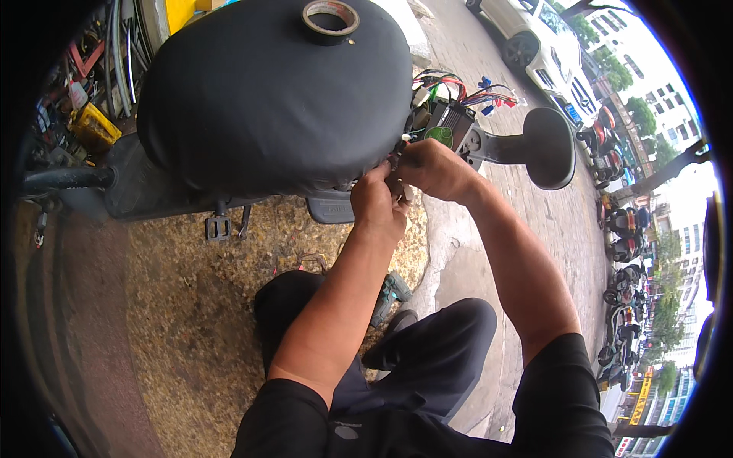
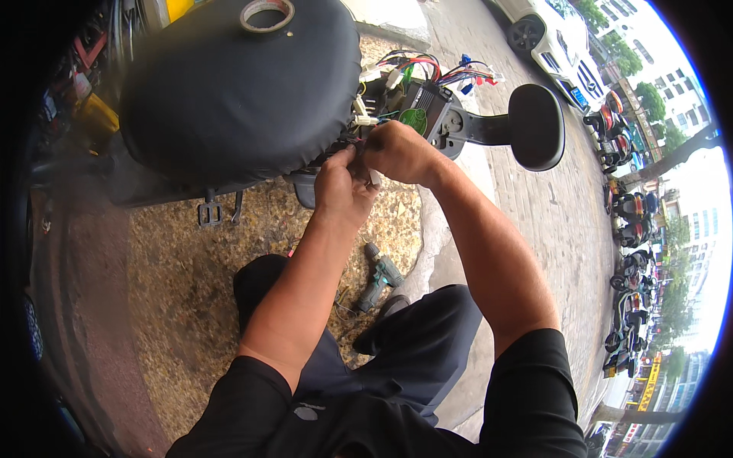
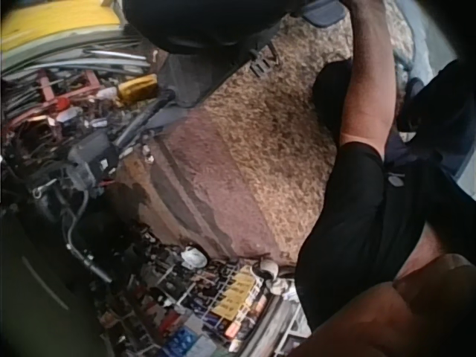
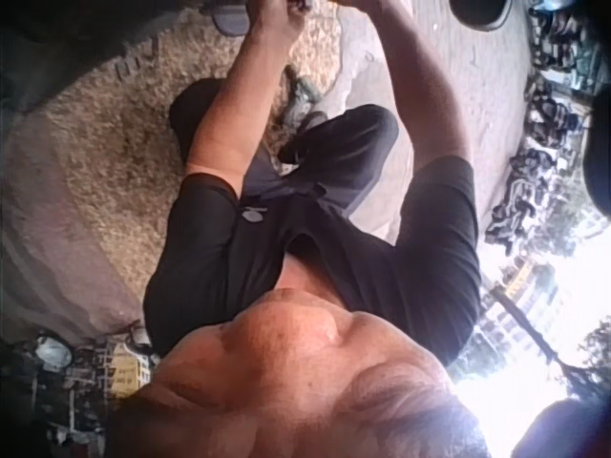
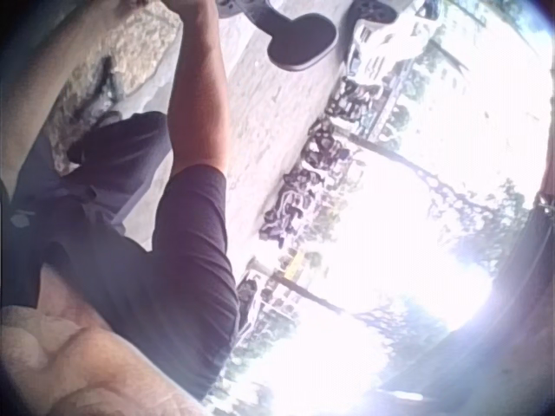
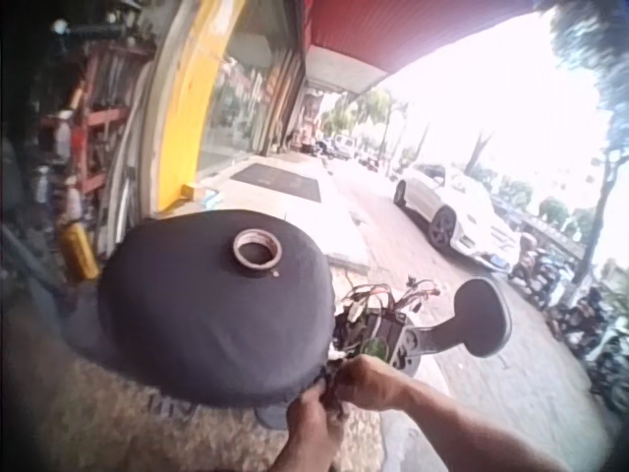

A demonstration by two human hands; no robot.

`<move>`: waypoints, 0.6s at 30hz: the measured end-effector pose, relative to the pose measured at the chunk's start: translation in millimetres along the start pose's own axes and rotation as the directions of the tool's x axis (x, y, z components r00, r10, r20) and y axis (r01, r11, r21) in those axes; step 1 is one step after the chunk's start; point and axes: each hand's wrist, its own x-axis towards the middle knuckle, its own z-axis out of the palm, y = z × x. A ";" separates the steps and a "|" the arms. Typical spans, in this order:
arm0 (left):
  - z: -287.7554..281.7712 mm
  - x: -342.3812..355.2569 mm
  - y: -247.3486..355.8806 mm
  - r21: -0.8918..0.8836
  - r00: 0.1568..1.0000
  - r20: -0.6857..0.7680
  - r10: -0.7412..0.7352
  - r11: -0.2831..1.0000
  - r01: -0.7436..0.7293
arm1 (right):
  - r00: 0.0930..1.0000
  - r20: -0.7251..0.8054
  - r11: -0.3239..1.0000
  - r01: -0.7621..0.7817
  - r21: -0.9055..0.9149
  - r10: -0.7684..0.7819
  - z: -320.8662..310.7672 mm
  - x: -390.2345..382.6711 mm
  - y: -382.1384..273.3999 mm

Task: The person repairs the wiring under the seat of an electric scooter. They use pliers to strip and twist wires, then wrap the connections with electrical tape. The work is performed in a workshop setting with tools and parts visible nearby.

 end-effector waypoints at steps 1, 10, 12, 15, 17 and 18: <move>-0.5 3.4 0.6 -0.054 1.000 0.020 -0.012 0.998 0.013 | 0.999 -0.016 1.000 0.029 -0.007 -0.029 2.3 -0.6 -1.4; -2.8 19.9 -10.3 -0.120 0.995 0.050 0.081 0.990 -0.075 | 0.994 -0.104 0.999 -0.042 0.022 0.044 17.6 -14.4 -0.7; -1.6 19.5 -9.8 -0.138 0.998 0.004 0.063 0.988 -0.062 | 0.991 -0.130 0.999 -0.030 0.018 0.032 21.9 -15.2 0.8; -1.9 18.2 -8.2 -0.157 0.998 0.016 0.056 0.986 -0.053 | 0.988 -0.148 0.999 -0.035 0.035 0.040 23.4 -17.3 2.4; -3.8 18.5 -7.8 -0.176 0.996 0.053 0.073 0.982 -0.062 | 0.988 -0.152 0.999 -0.031 0.044 0.037 23.9 -17.8 2.5; -5.0 19.0 -7.8 -0.190 0.993 0.076 0.092 0.979 -0.077 | 0.988 -0.151 0.999 -0.020 0.041 0.026 24.3 -17.5 2.3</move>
